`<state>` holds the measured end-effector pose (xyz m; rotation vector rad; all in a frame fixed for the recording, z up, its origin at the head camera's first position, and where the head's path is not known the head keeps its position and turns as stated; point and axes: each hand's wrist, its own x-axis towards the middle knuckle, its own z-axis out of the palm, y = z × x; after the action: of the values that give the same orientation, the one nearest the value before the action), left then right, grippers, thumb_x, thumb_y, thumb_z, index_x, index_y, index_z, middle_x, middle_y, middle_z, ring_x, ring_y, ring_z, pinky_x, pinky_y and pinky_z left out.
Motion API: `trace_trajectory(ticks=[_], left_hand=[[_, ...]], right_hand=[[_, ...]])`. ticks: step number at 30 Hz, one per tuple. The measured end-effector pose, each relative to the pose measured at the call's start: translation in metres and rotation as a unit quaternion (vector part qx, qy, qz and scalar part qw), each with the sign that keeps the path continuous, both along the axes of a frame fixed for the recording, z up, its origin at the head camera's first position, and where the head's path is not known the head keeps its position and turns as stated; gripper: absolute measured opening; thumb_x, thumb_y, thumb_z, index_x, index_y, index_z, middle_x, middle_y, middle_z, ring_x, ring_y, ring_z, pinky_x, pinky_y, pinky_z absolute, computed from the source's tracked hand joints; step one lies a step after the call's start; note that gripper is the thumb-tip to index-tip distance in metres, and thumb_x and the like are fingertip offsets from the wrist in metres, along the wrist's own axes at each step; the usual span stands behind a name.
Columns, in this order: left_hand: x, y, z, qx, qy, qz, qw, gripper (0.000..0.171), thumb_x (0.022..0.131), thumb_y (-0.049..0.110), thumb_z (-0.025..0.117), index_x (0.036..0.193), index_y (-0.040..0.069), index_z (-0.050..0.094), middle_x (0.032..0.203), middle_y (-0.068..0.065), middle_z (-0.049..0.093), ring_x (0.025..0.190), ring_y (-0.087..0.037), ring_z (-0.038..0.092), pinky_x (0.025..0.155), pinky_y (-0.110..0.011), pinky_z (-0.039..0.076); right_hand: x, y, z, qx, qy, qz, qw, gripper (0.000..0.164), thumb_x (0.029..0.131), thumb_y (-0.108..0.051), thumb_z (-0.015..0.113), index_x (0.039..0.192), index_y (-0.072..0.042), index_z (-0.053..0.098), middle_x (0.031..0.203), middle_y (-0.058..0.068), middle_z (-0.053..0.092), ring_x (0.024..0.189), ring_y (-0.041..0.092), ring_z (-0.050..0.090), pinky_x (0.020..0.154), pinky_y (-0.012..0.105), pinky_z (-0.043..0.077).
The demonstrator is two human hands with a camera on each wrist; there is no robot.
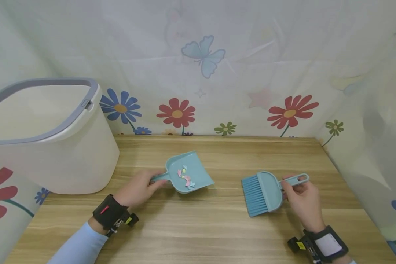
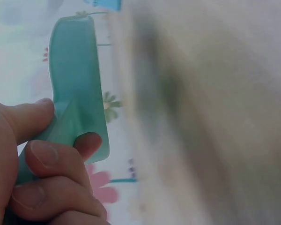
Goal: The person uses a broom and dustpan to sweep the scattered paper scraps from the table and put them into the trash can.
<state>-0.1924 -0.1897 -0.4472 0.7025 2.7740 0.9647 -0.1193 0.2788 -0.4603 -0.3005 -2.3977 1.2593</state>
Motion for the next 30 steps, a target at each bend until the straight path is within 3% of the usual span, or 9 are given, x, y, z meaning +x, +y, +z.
trace_trajectory(ticks=[3, 9, 13, 19, 24, 27, 30], left_hand=[[0.002, -0.005, 0.021, 0.013, 0.005, 0.004, 0.9999, 0.037, 0.106, 0.031, 0.061, 0.133, 0.008, 0.067, 0.103, -0.002, 0.069, 0.083, -0.015, 0.058, 0.069, -0.027, 0.046], [0.010, -0.019, 0.067, -0.030, 0.088, 0.042, 0.9947, 0.038, 0.106, 0.034, 0.061, 0.134, 0.008, 0.067, 0.077, 0.003, 0.059, 0.068, -0.013, 0.052, 0.061, -0.028, 0.041], [0.019, -0.026, 0.102, -0.052, 0.142, 0.067, 0.9863, 0.041, 0.106, 0.037, 0.059, 0.134, 0.007, 0.067, 0.073, 0.001, 0.057, 0.062, -0.014, 0.047, 0.058, -0.028, 0.037], [0.034, -0.038, 0.150, -0.049, 0.244, 0.095, 0.9639, 0.035, 0.106, 0.032, 0.062, 0.128, 0.007, 0.070, 0.090, -0.003, 0.071, 0.068, -0.018, 0.053, 0.058, -0.027, 0.039], [0.042, -0.054, 0.179, -0.036, 0.319, 0.120, 0.9395, 0.032, 0.102, 0.023, 0.068, 0.129, 0.006, 0.070, 0.079, -0.005, 0.067, 0.062, -0.014, 0.049, 0.055, -0.022, 0.034], [0.043, -0.065, 0.194, -0.045, 0.342, 0.149, 0.9268, 0.035, 0.101, 0.023, 0.069, 0.129, 0.002, 0.070, 0.080, -0.013, 0.069, 0.058, -0.010, 0.043, 0.054, -0.018, 0.030], [0.044, -0.078, 0.206, -0.054, 0.341, 0.180, 0.9209, 0.036, 0.102, 0.024, 0.068, 0.128, -0.001, 0.070, 0.088, -0.022, 0.072, 0.059, -0.004, 0.042, 0.054, -0.015, 0.028]], right_hand=[[0.000, 0.000, 0.000, 0.001, -0.005, 0.000, 1.000, 0.020, 0.099, -0.010, 0.067, 0.115, 0.003, 0.068, 0.103, 0.023, 0.075, 0.065, 0.001, 0.066, 0.057, 0.022, 0.056], [0.000, 0.001, -0.001, 0.000, -0.016, -0.003, 1.000, 0.021, 0.100, -0.012, 0.066, 0.116, 0.003, 0.067, 0.104, 0.023, 0.074, 0.066, 0.001, 0.065, 0.058, 0.021, 0.055], [-0.001, 0.002, -0.001, -0.003, -0.009, -0.001, 1.000, 0.020, 0.100, -0.011, 0.067, 0.115, 0.003, 0.067, 0.102, 0.023, 0.075, 0.066, 0.001, 0.066, 0.058, 0.022, 0.056], [-0.003, 0.003, -0.001, -0.001, 0.002, 0.003, 1.000, 0.020, 0.099, -0.010, 0.067, 0.114, 0.004, 0.068, 0.102, 0.024, 0.075, 0.066, -0.002, 0.065, 0.057, 0.021, 0.056], [-0.003, 0.002, -0.001, 0.000, 0.001, 0.008, 1.000, 0.022, 0.100, -0.010, 0.067, 0.115, 0.005, 0.067, 0.103, 0.027, 0.074, 0.065, -0.002, 0.065, 0.056, 0.022, 0.056], [-0.003, 0.002, -0.001, 0.001, 0.000, 0.014, 1.000, 0.022, 0.100, -0.010, 0.067, 0.116, 0.005, 0.066, 0.103, 0.027, 0.074, 0.065, -0.002, 0.065, 0.056, 0.023, 0.056], [-0.002, 0.001, -0.001, -0.001, 0.002, 0.017, 1.000, 0.022, 0.100, -0.010, 0.067, 0.115, 0.006, 0.067, 0.103, 0.027, 0.074, 0.065, -0.001, 0.065, 0.056, 0.024, 0.057]])
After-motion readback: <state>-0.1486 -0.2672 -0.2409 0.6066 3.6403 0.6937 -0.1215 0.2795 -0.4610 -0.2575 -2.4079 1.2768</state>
